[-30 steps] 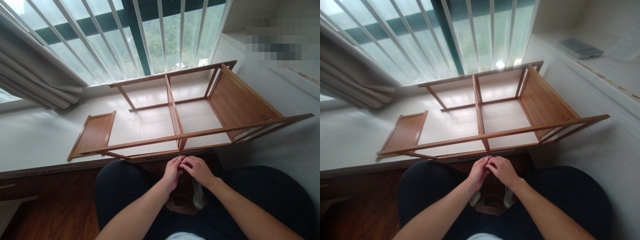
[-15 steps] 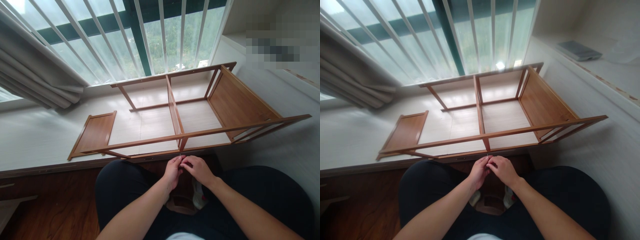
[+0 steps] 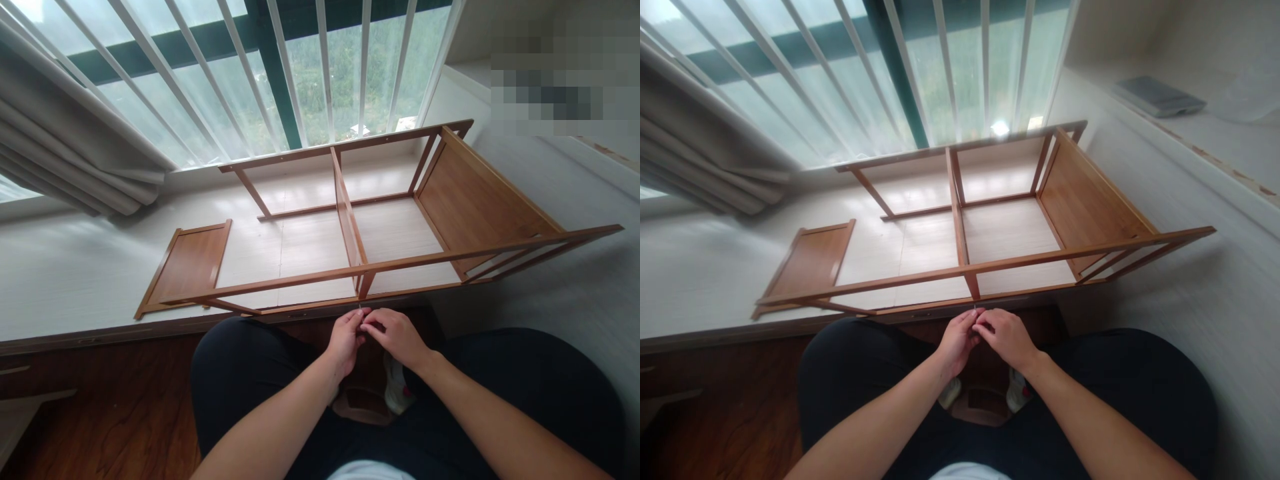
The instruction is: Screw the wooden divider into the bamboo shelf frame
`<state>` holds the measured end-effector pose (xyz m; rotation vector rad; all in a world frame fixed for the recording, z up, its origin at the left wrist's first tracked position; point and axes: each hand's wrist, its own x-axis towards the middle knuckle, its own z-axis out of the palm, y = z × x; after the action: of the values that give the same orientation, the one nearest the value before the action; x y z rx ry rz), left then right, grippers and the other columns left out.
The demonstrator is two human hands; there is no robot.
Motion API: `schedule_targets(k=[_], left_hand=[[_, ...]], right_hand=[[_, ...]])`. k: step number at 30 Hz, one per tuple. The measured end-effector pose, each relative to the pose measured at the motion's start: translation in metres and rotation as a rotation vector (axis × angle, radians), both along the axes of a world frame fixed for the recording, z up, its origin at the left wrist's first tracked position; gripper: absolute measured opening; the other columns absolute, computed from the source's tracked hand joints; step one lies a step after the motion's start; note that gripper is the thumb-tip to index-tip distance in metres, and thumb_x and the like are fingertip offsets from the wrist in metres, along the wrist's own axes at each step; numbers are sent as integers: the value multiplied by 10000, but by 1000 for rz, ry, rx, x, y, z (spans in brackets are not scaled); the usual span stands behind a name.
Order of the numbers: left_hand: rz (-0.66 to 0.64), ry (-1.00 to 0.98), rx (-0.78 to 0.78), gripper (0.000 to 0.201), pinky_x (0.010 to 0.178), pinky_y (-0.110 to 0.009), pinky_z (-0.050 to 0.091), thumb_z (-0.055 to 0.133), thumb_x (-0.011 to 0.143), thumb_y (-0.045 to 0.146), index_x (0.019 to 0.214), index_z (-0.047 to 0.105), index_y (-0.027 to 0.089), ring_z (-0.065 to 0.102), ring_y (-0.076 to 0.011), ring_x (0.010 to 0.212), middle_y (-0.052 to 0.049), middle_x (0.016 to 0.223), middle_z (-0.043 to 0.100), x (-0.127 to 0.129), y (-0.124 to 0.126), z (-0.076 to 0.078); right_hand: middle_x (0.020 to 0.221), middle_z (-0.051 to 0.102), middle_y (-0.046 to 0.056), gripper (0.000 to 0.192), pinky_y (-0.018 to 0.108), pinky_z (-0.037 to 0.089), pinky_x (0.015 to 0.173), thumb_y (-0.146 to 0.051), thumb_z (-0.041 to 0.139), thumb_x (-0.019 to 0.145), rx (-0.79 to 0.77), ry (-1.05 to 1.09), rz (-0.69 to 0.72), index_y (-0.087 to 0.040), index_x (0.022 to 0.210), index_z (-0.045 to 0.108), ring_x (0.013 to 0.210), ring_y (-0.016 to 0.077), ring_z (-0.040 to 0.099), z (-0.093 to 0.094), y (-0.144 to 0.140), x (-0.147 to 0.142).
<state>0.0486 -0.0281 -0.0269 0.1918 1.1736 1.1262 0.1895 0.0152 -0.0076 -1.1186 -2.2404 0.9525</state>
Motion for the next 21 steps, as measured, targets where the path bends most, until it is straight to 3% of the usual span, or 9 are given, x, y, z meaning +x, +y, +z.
schedule_targets(k=[21], left_hand=[[4, 3, 14, 389, 638, -233, 414, 781, 698, 445, 972, 747, 172, 591, -150, 773, -75, 894, 685, 1, 1, 1]], right_hand=[[854, 708, 15, 77, 292, 469, 770, -244, 642, 890, 46, -23, 7, -225, 836, 693, 810, 178, 643, -3, -1, 0]])
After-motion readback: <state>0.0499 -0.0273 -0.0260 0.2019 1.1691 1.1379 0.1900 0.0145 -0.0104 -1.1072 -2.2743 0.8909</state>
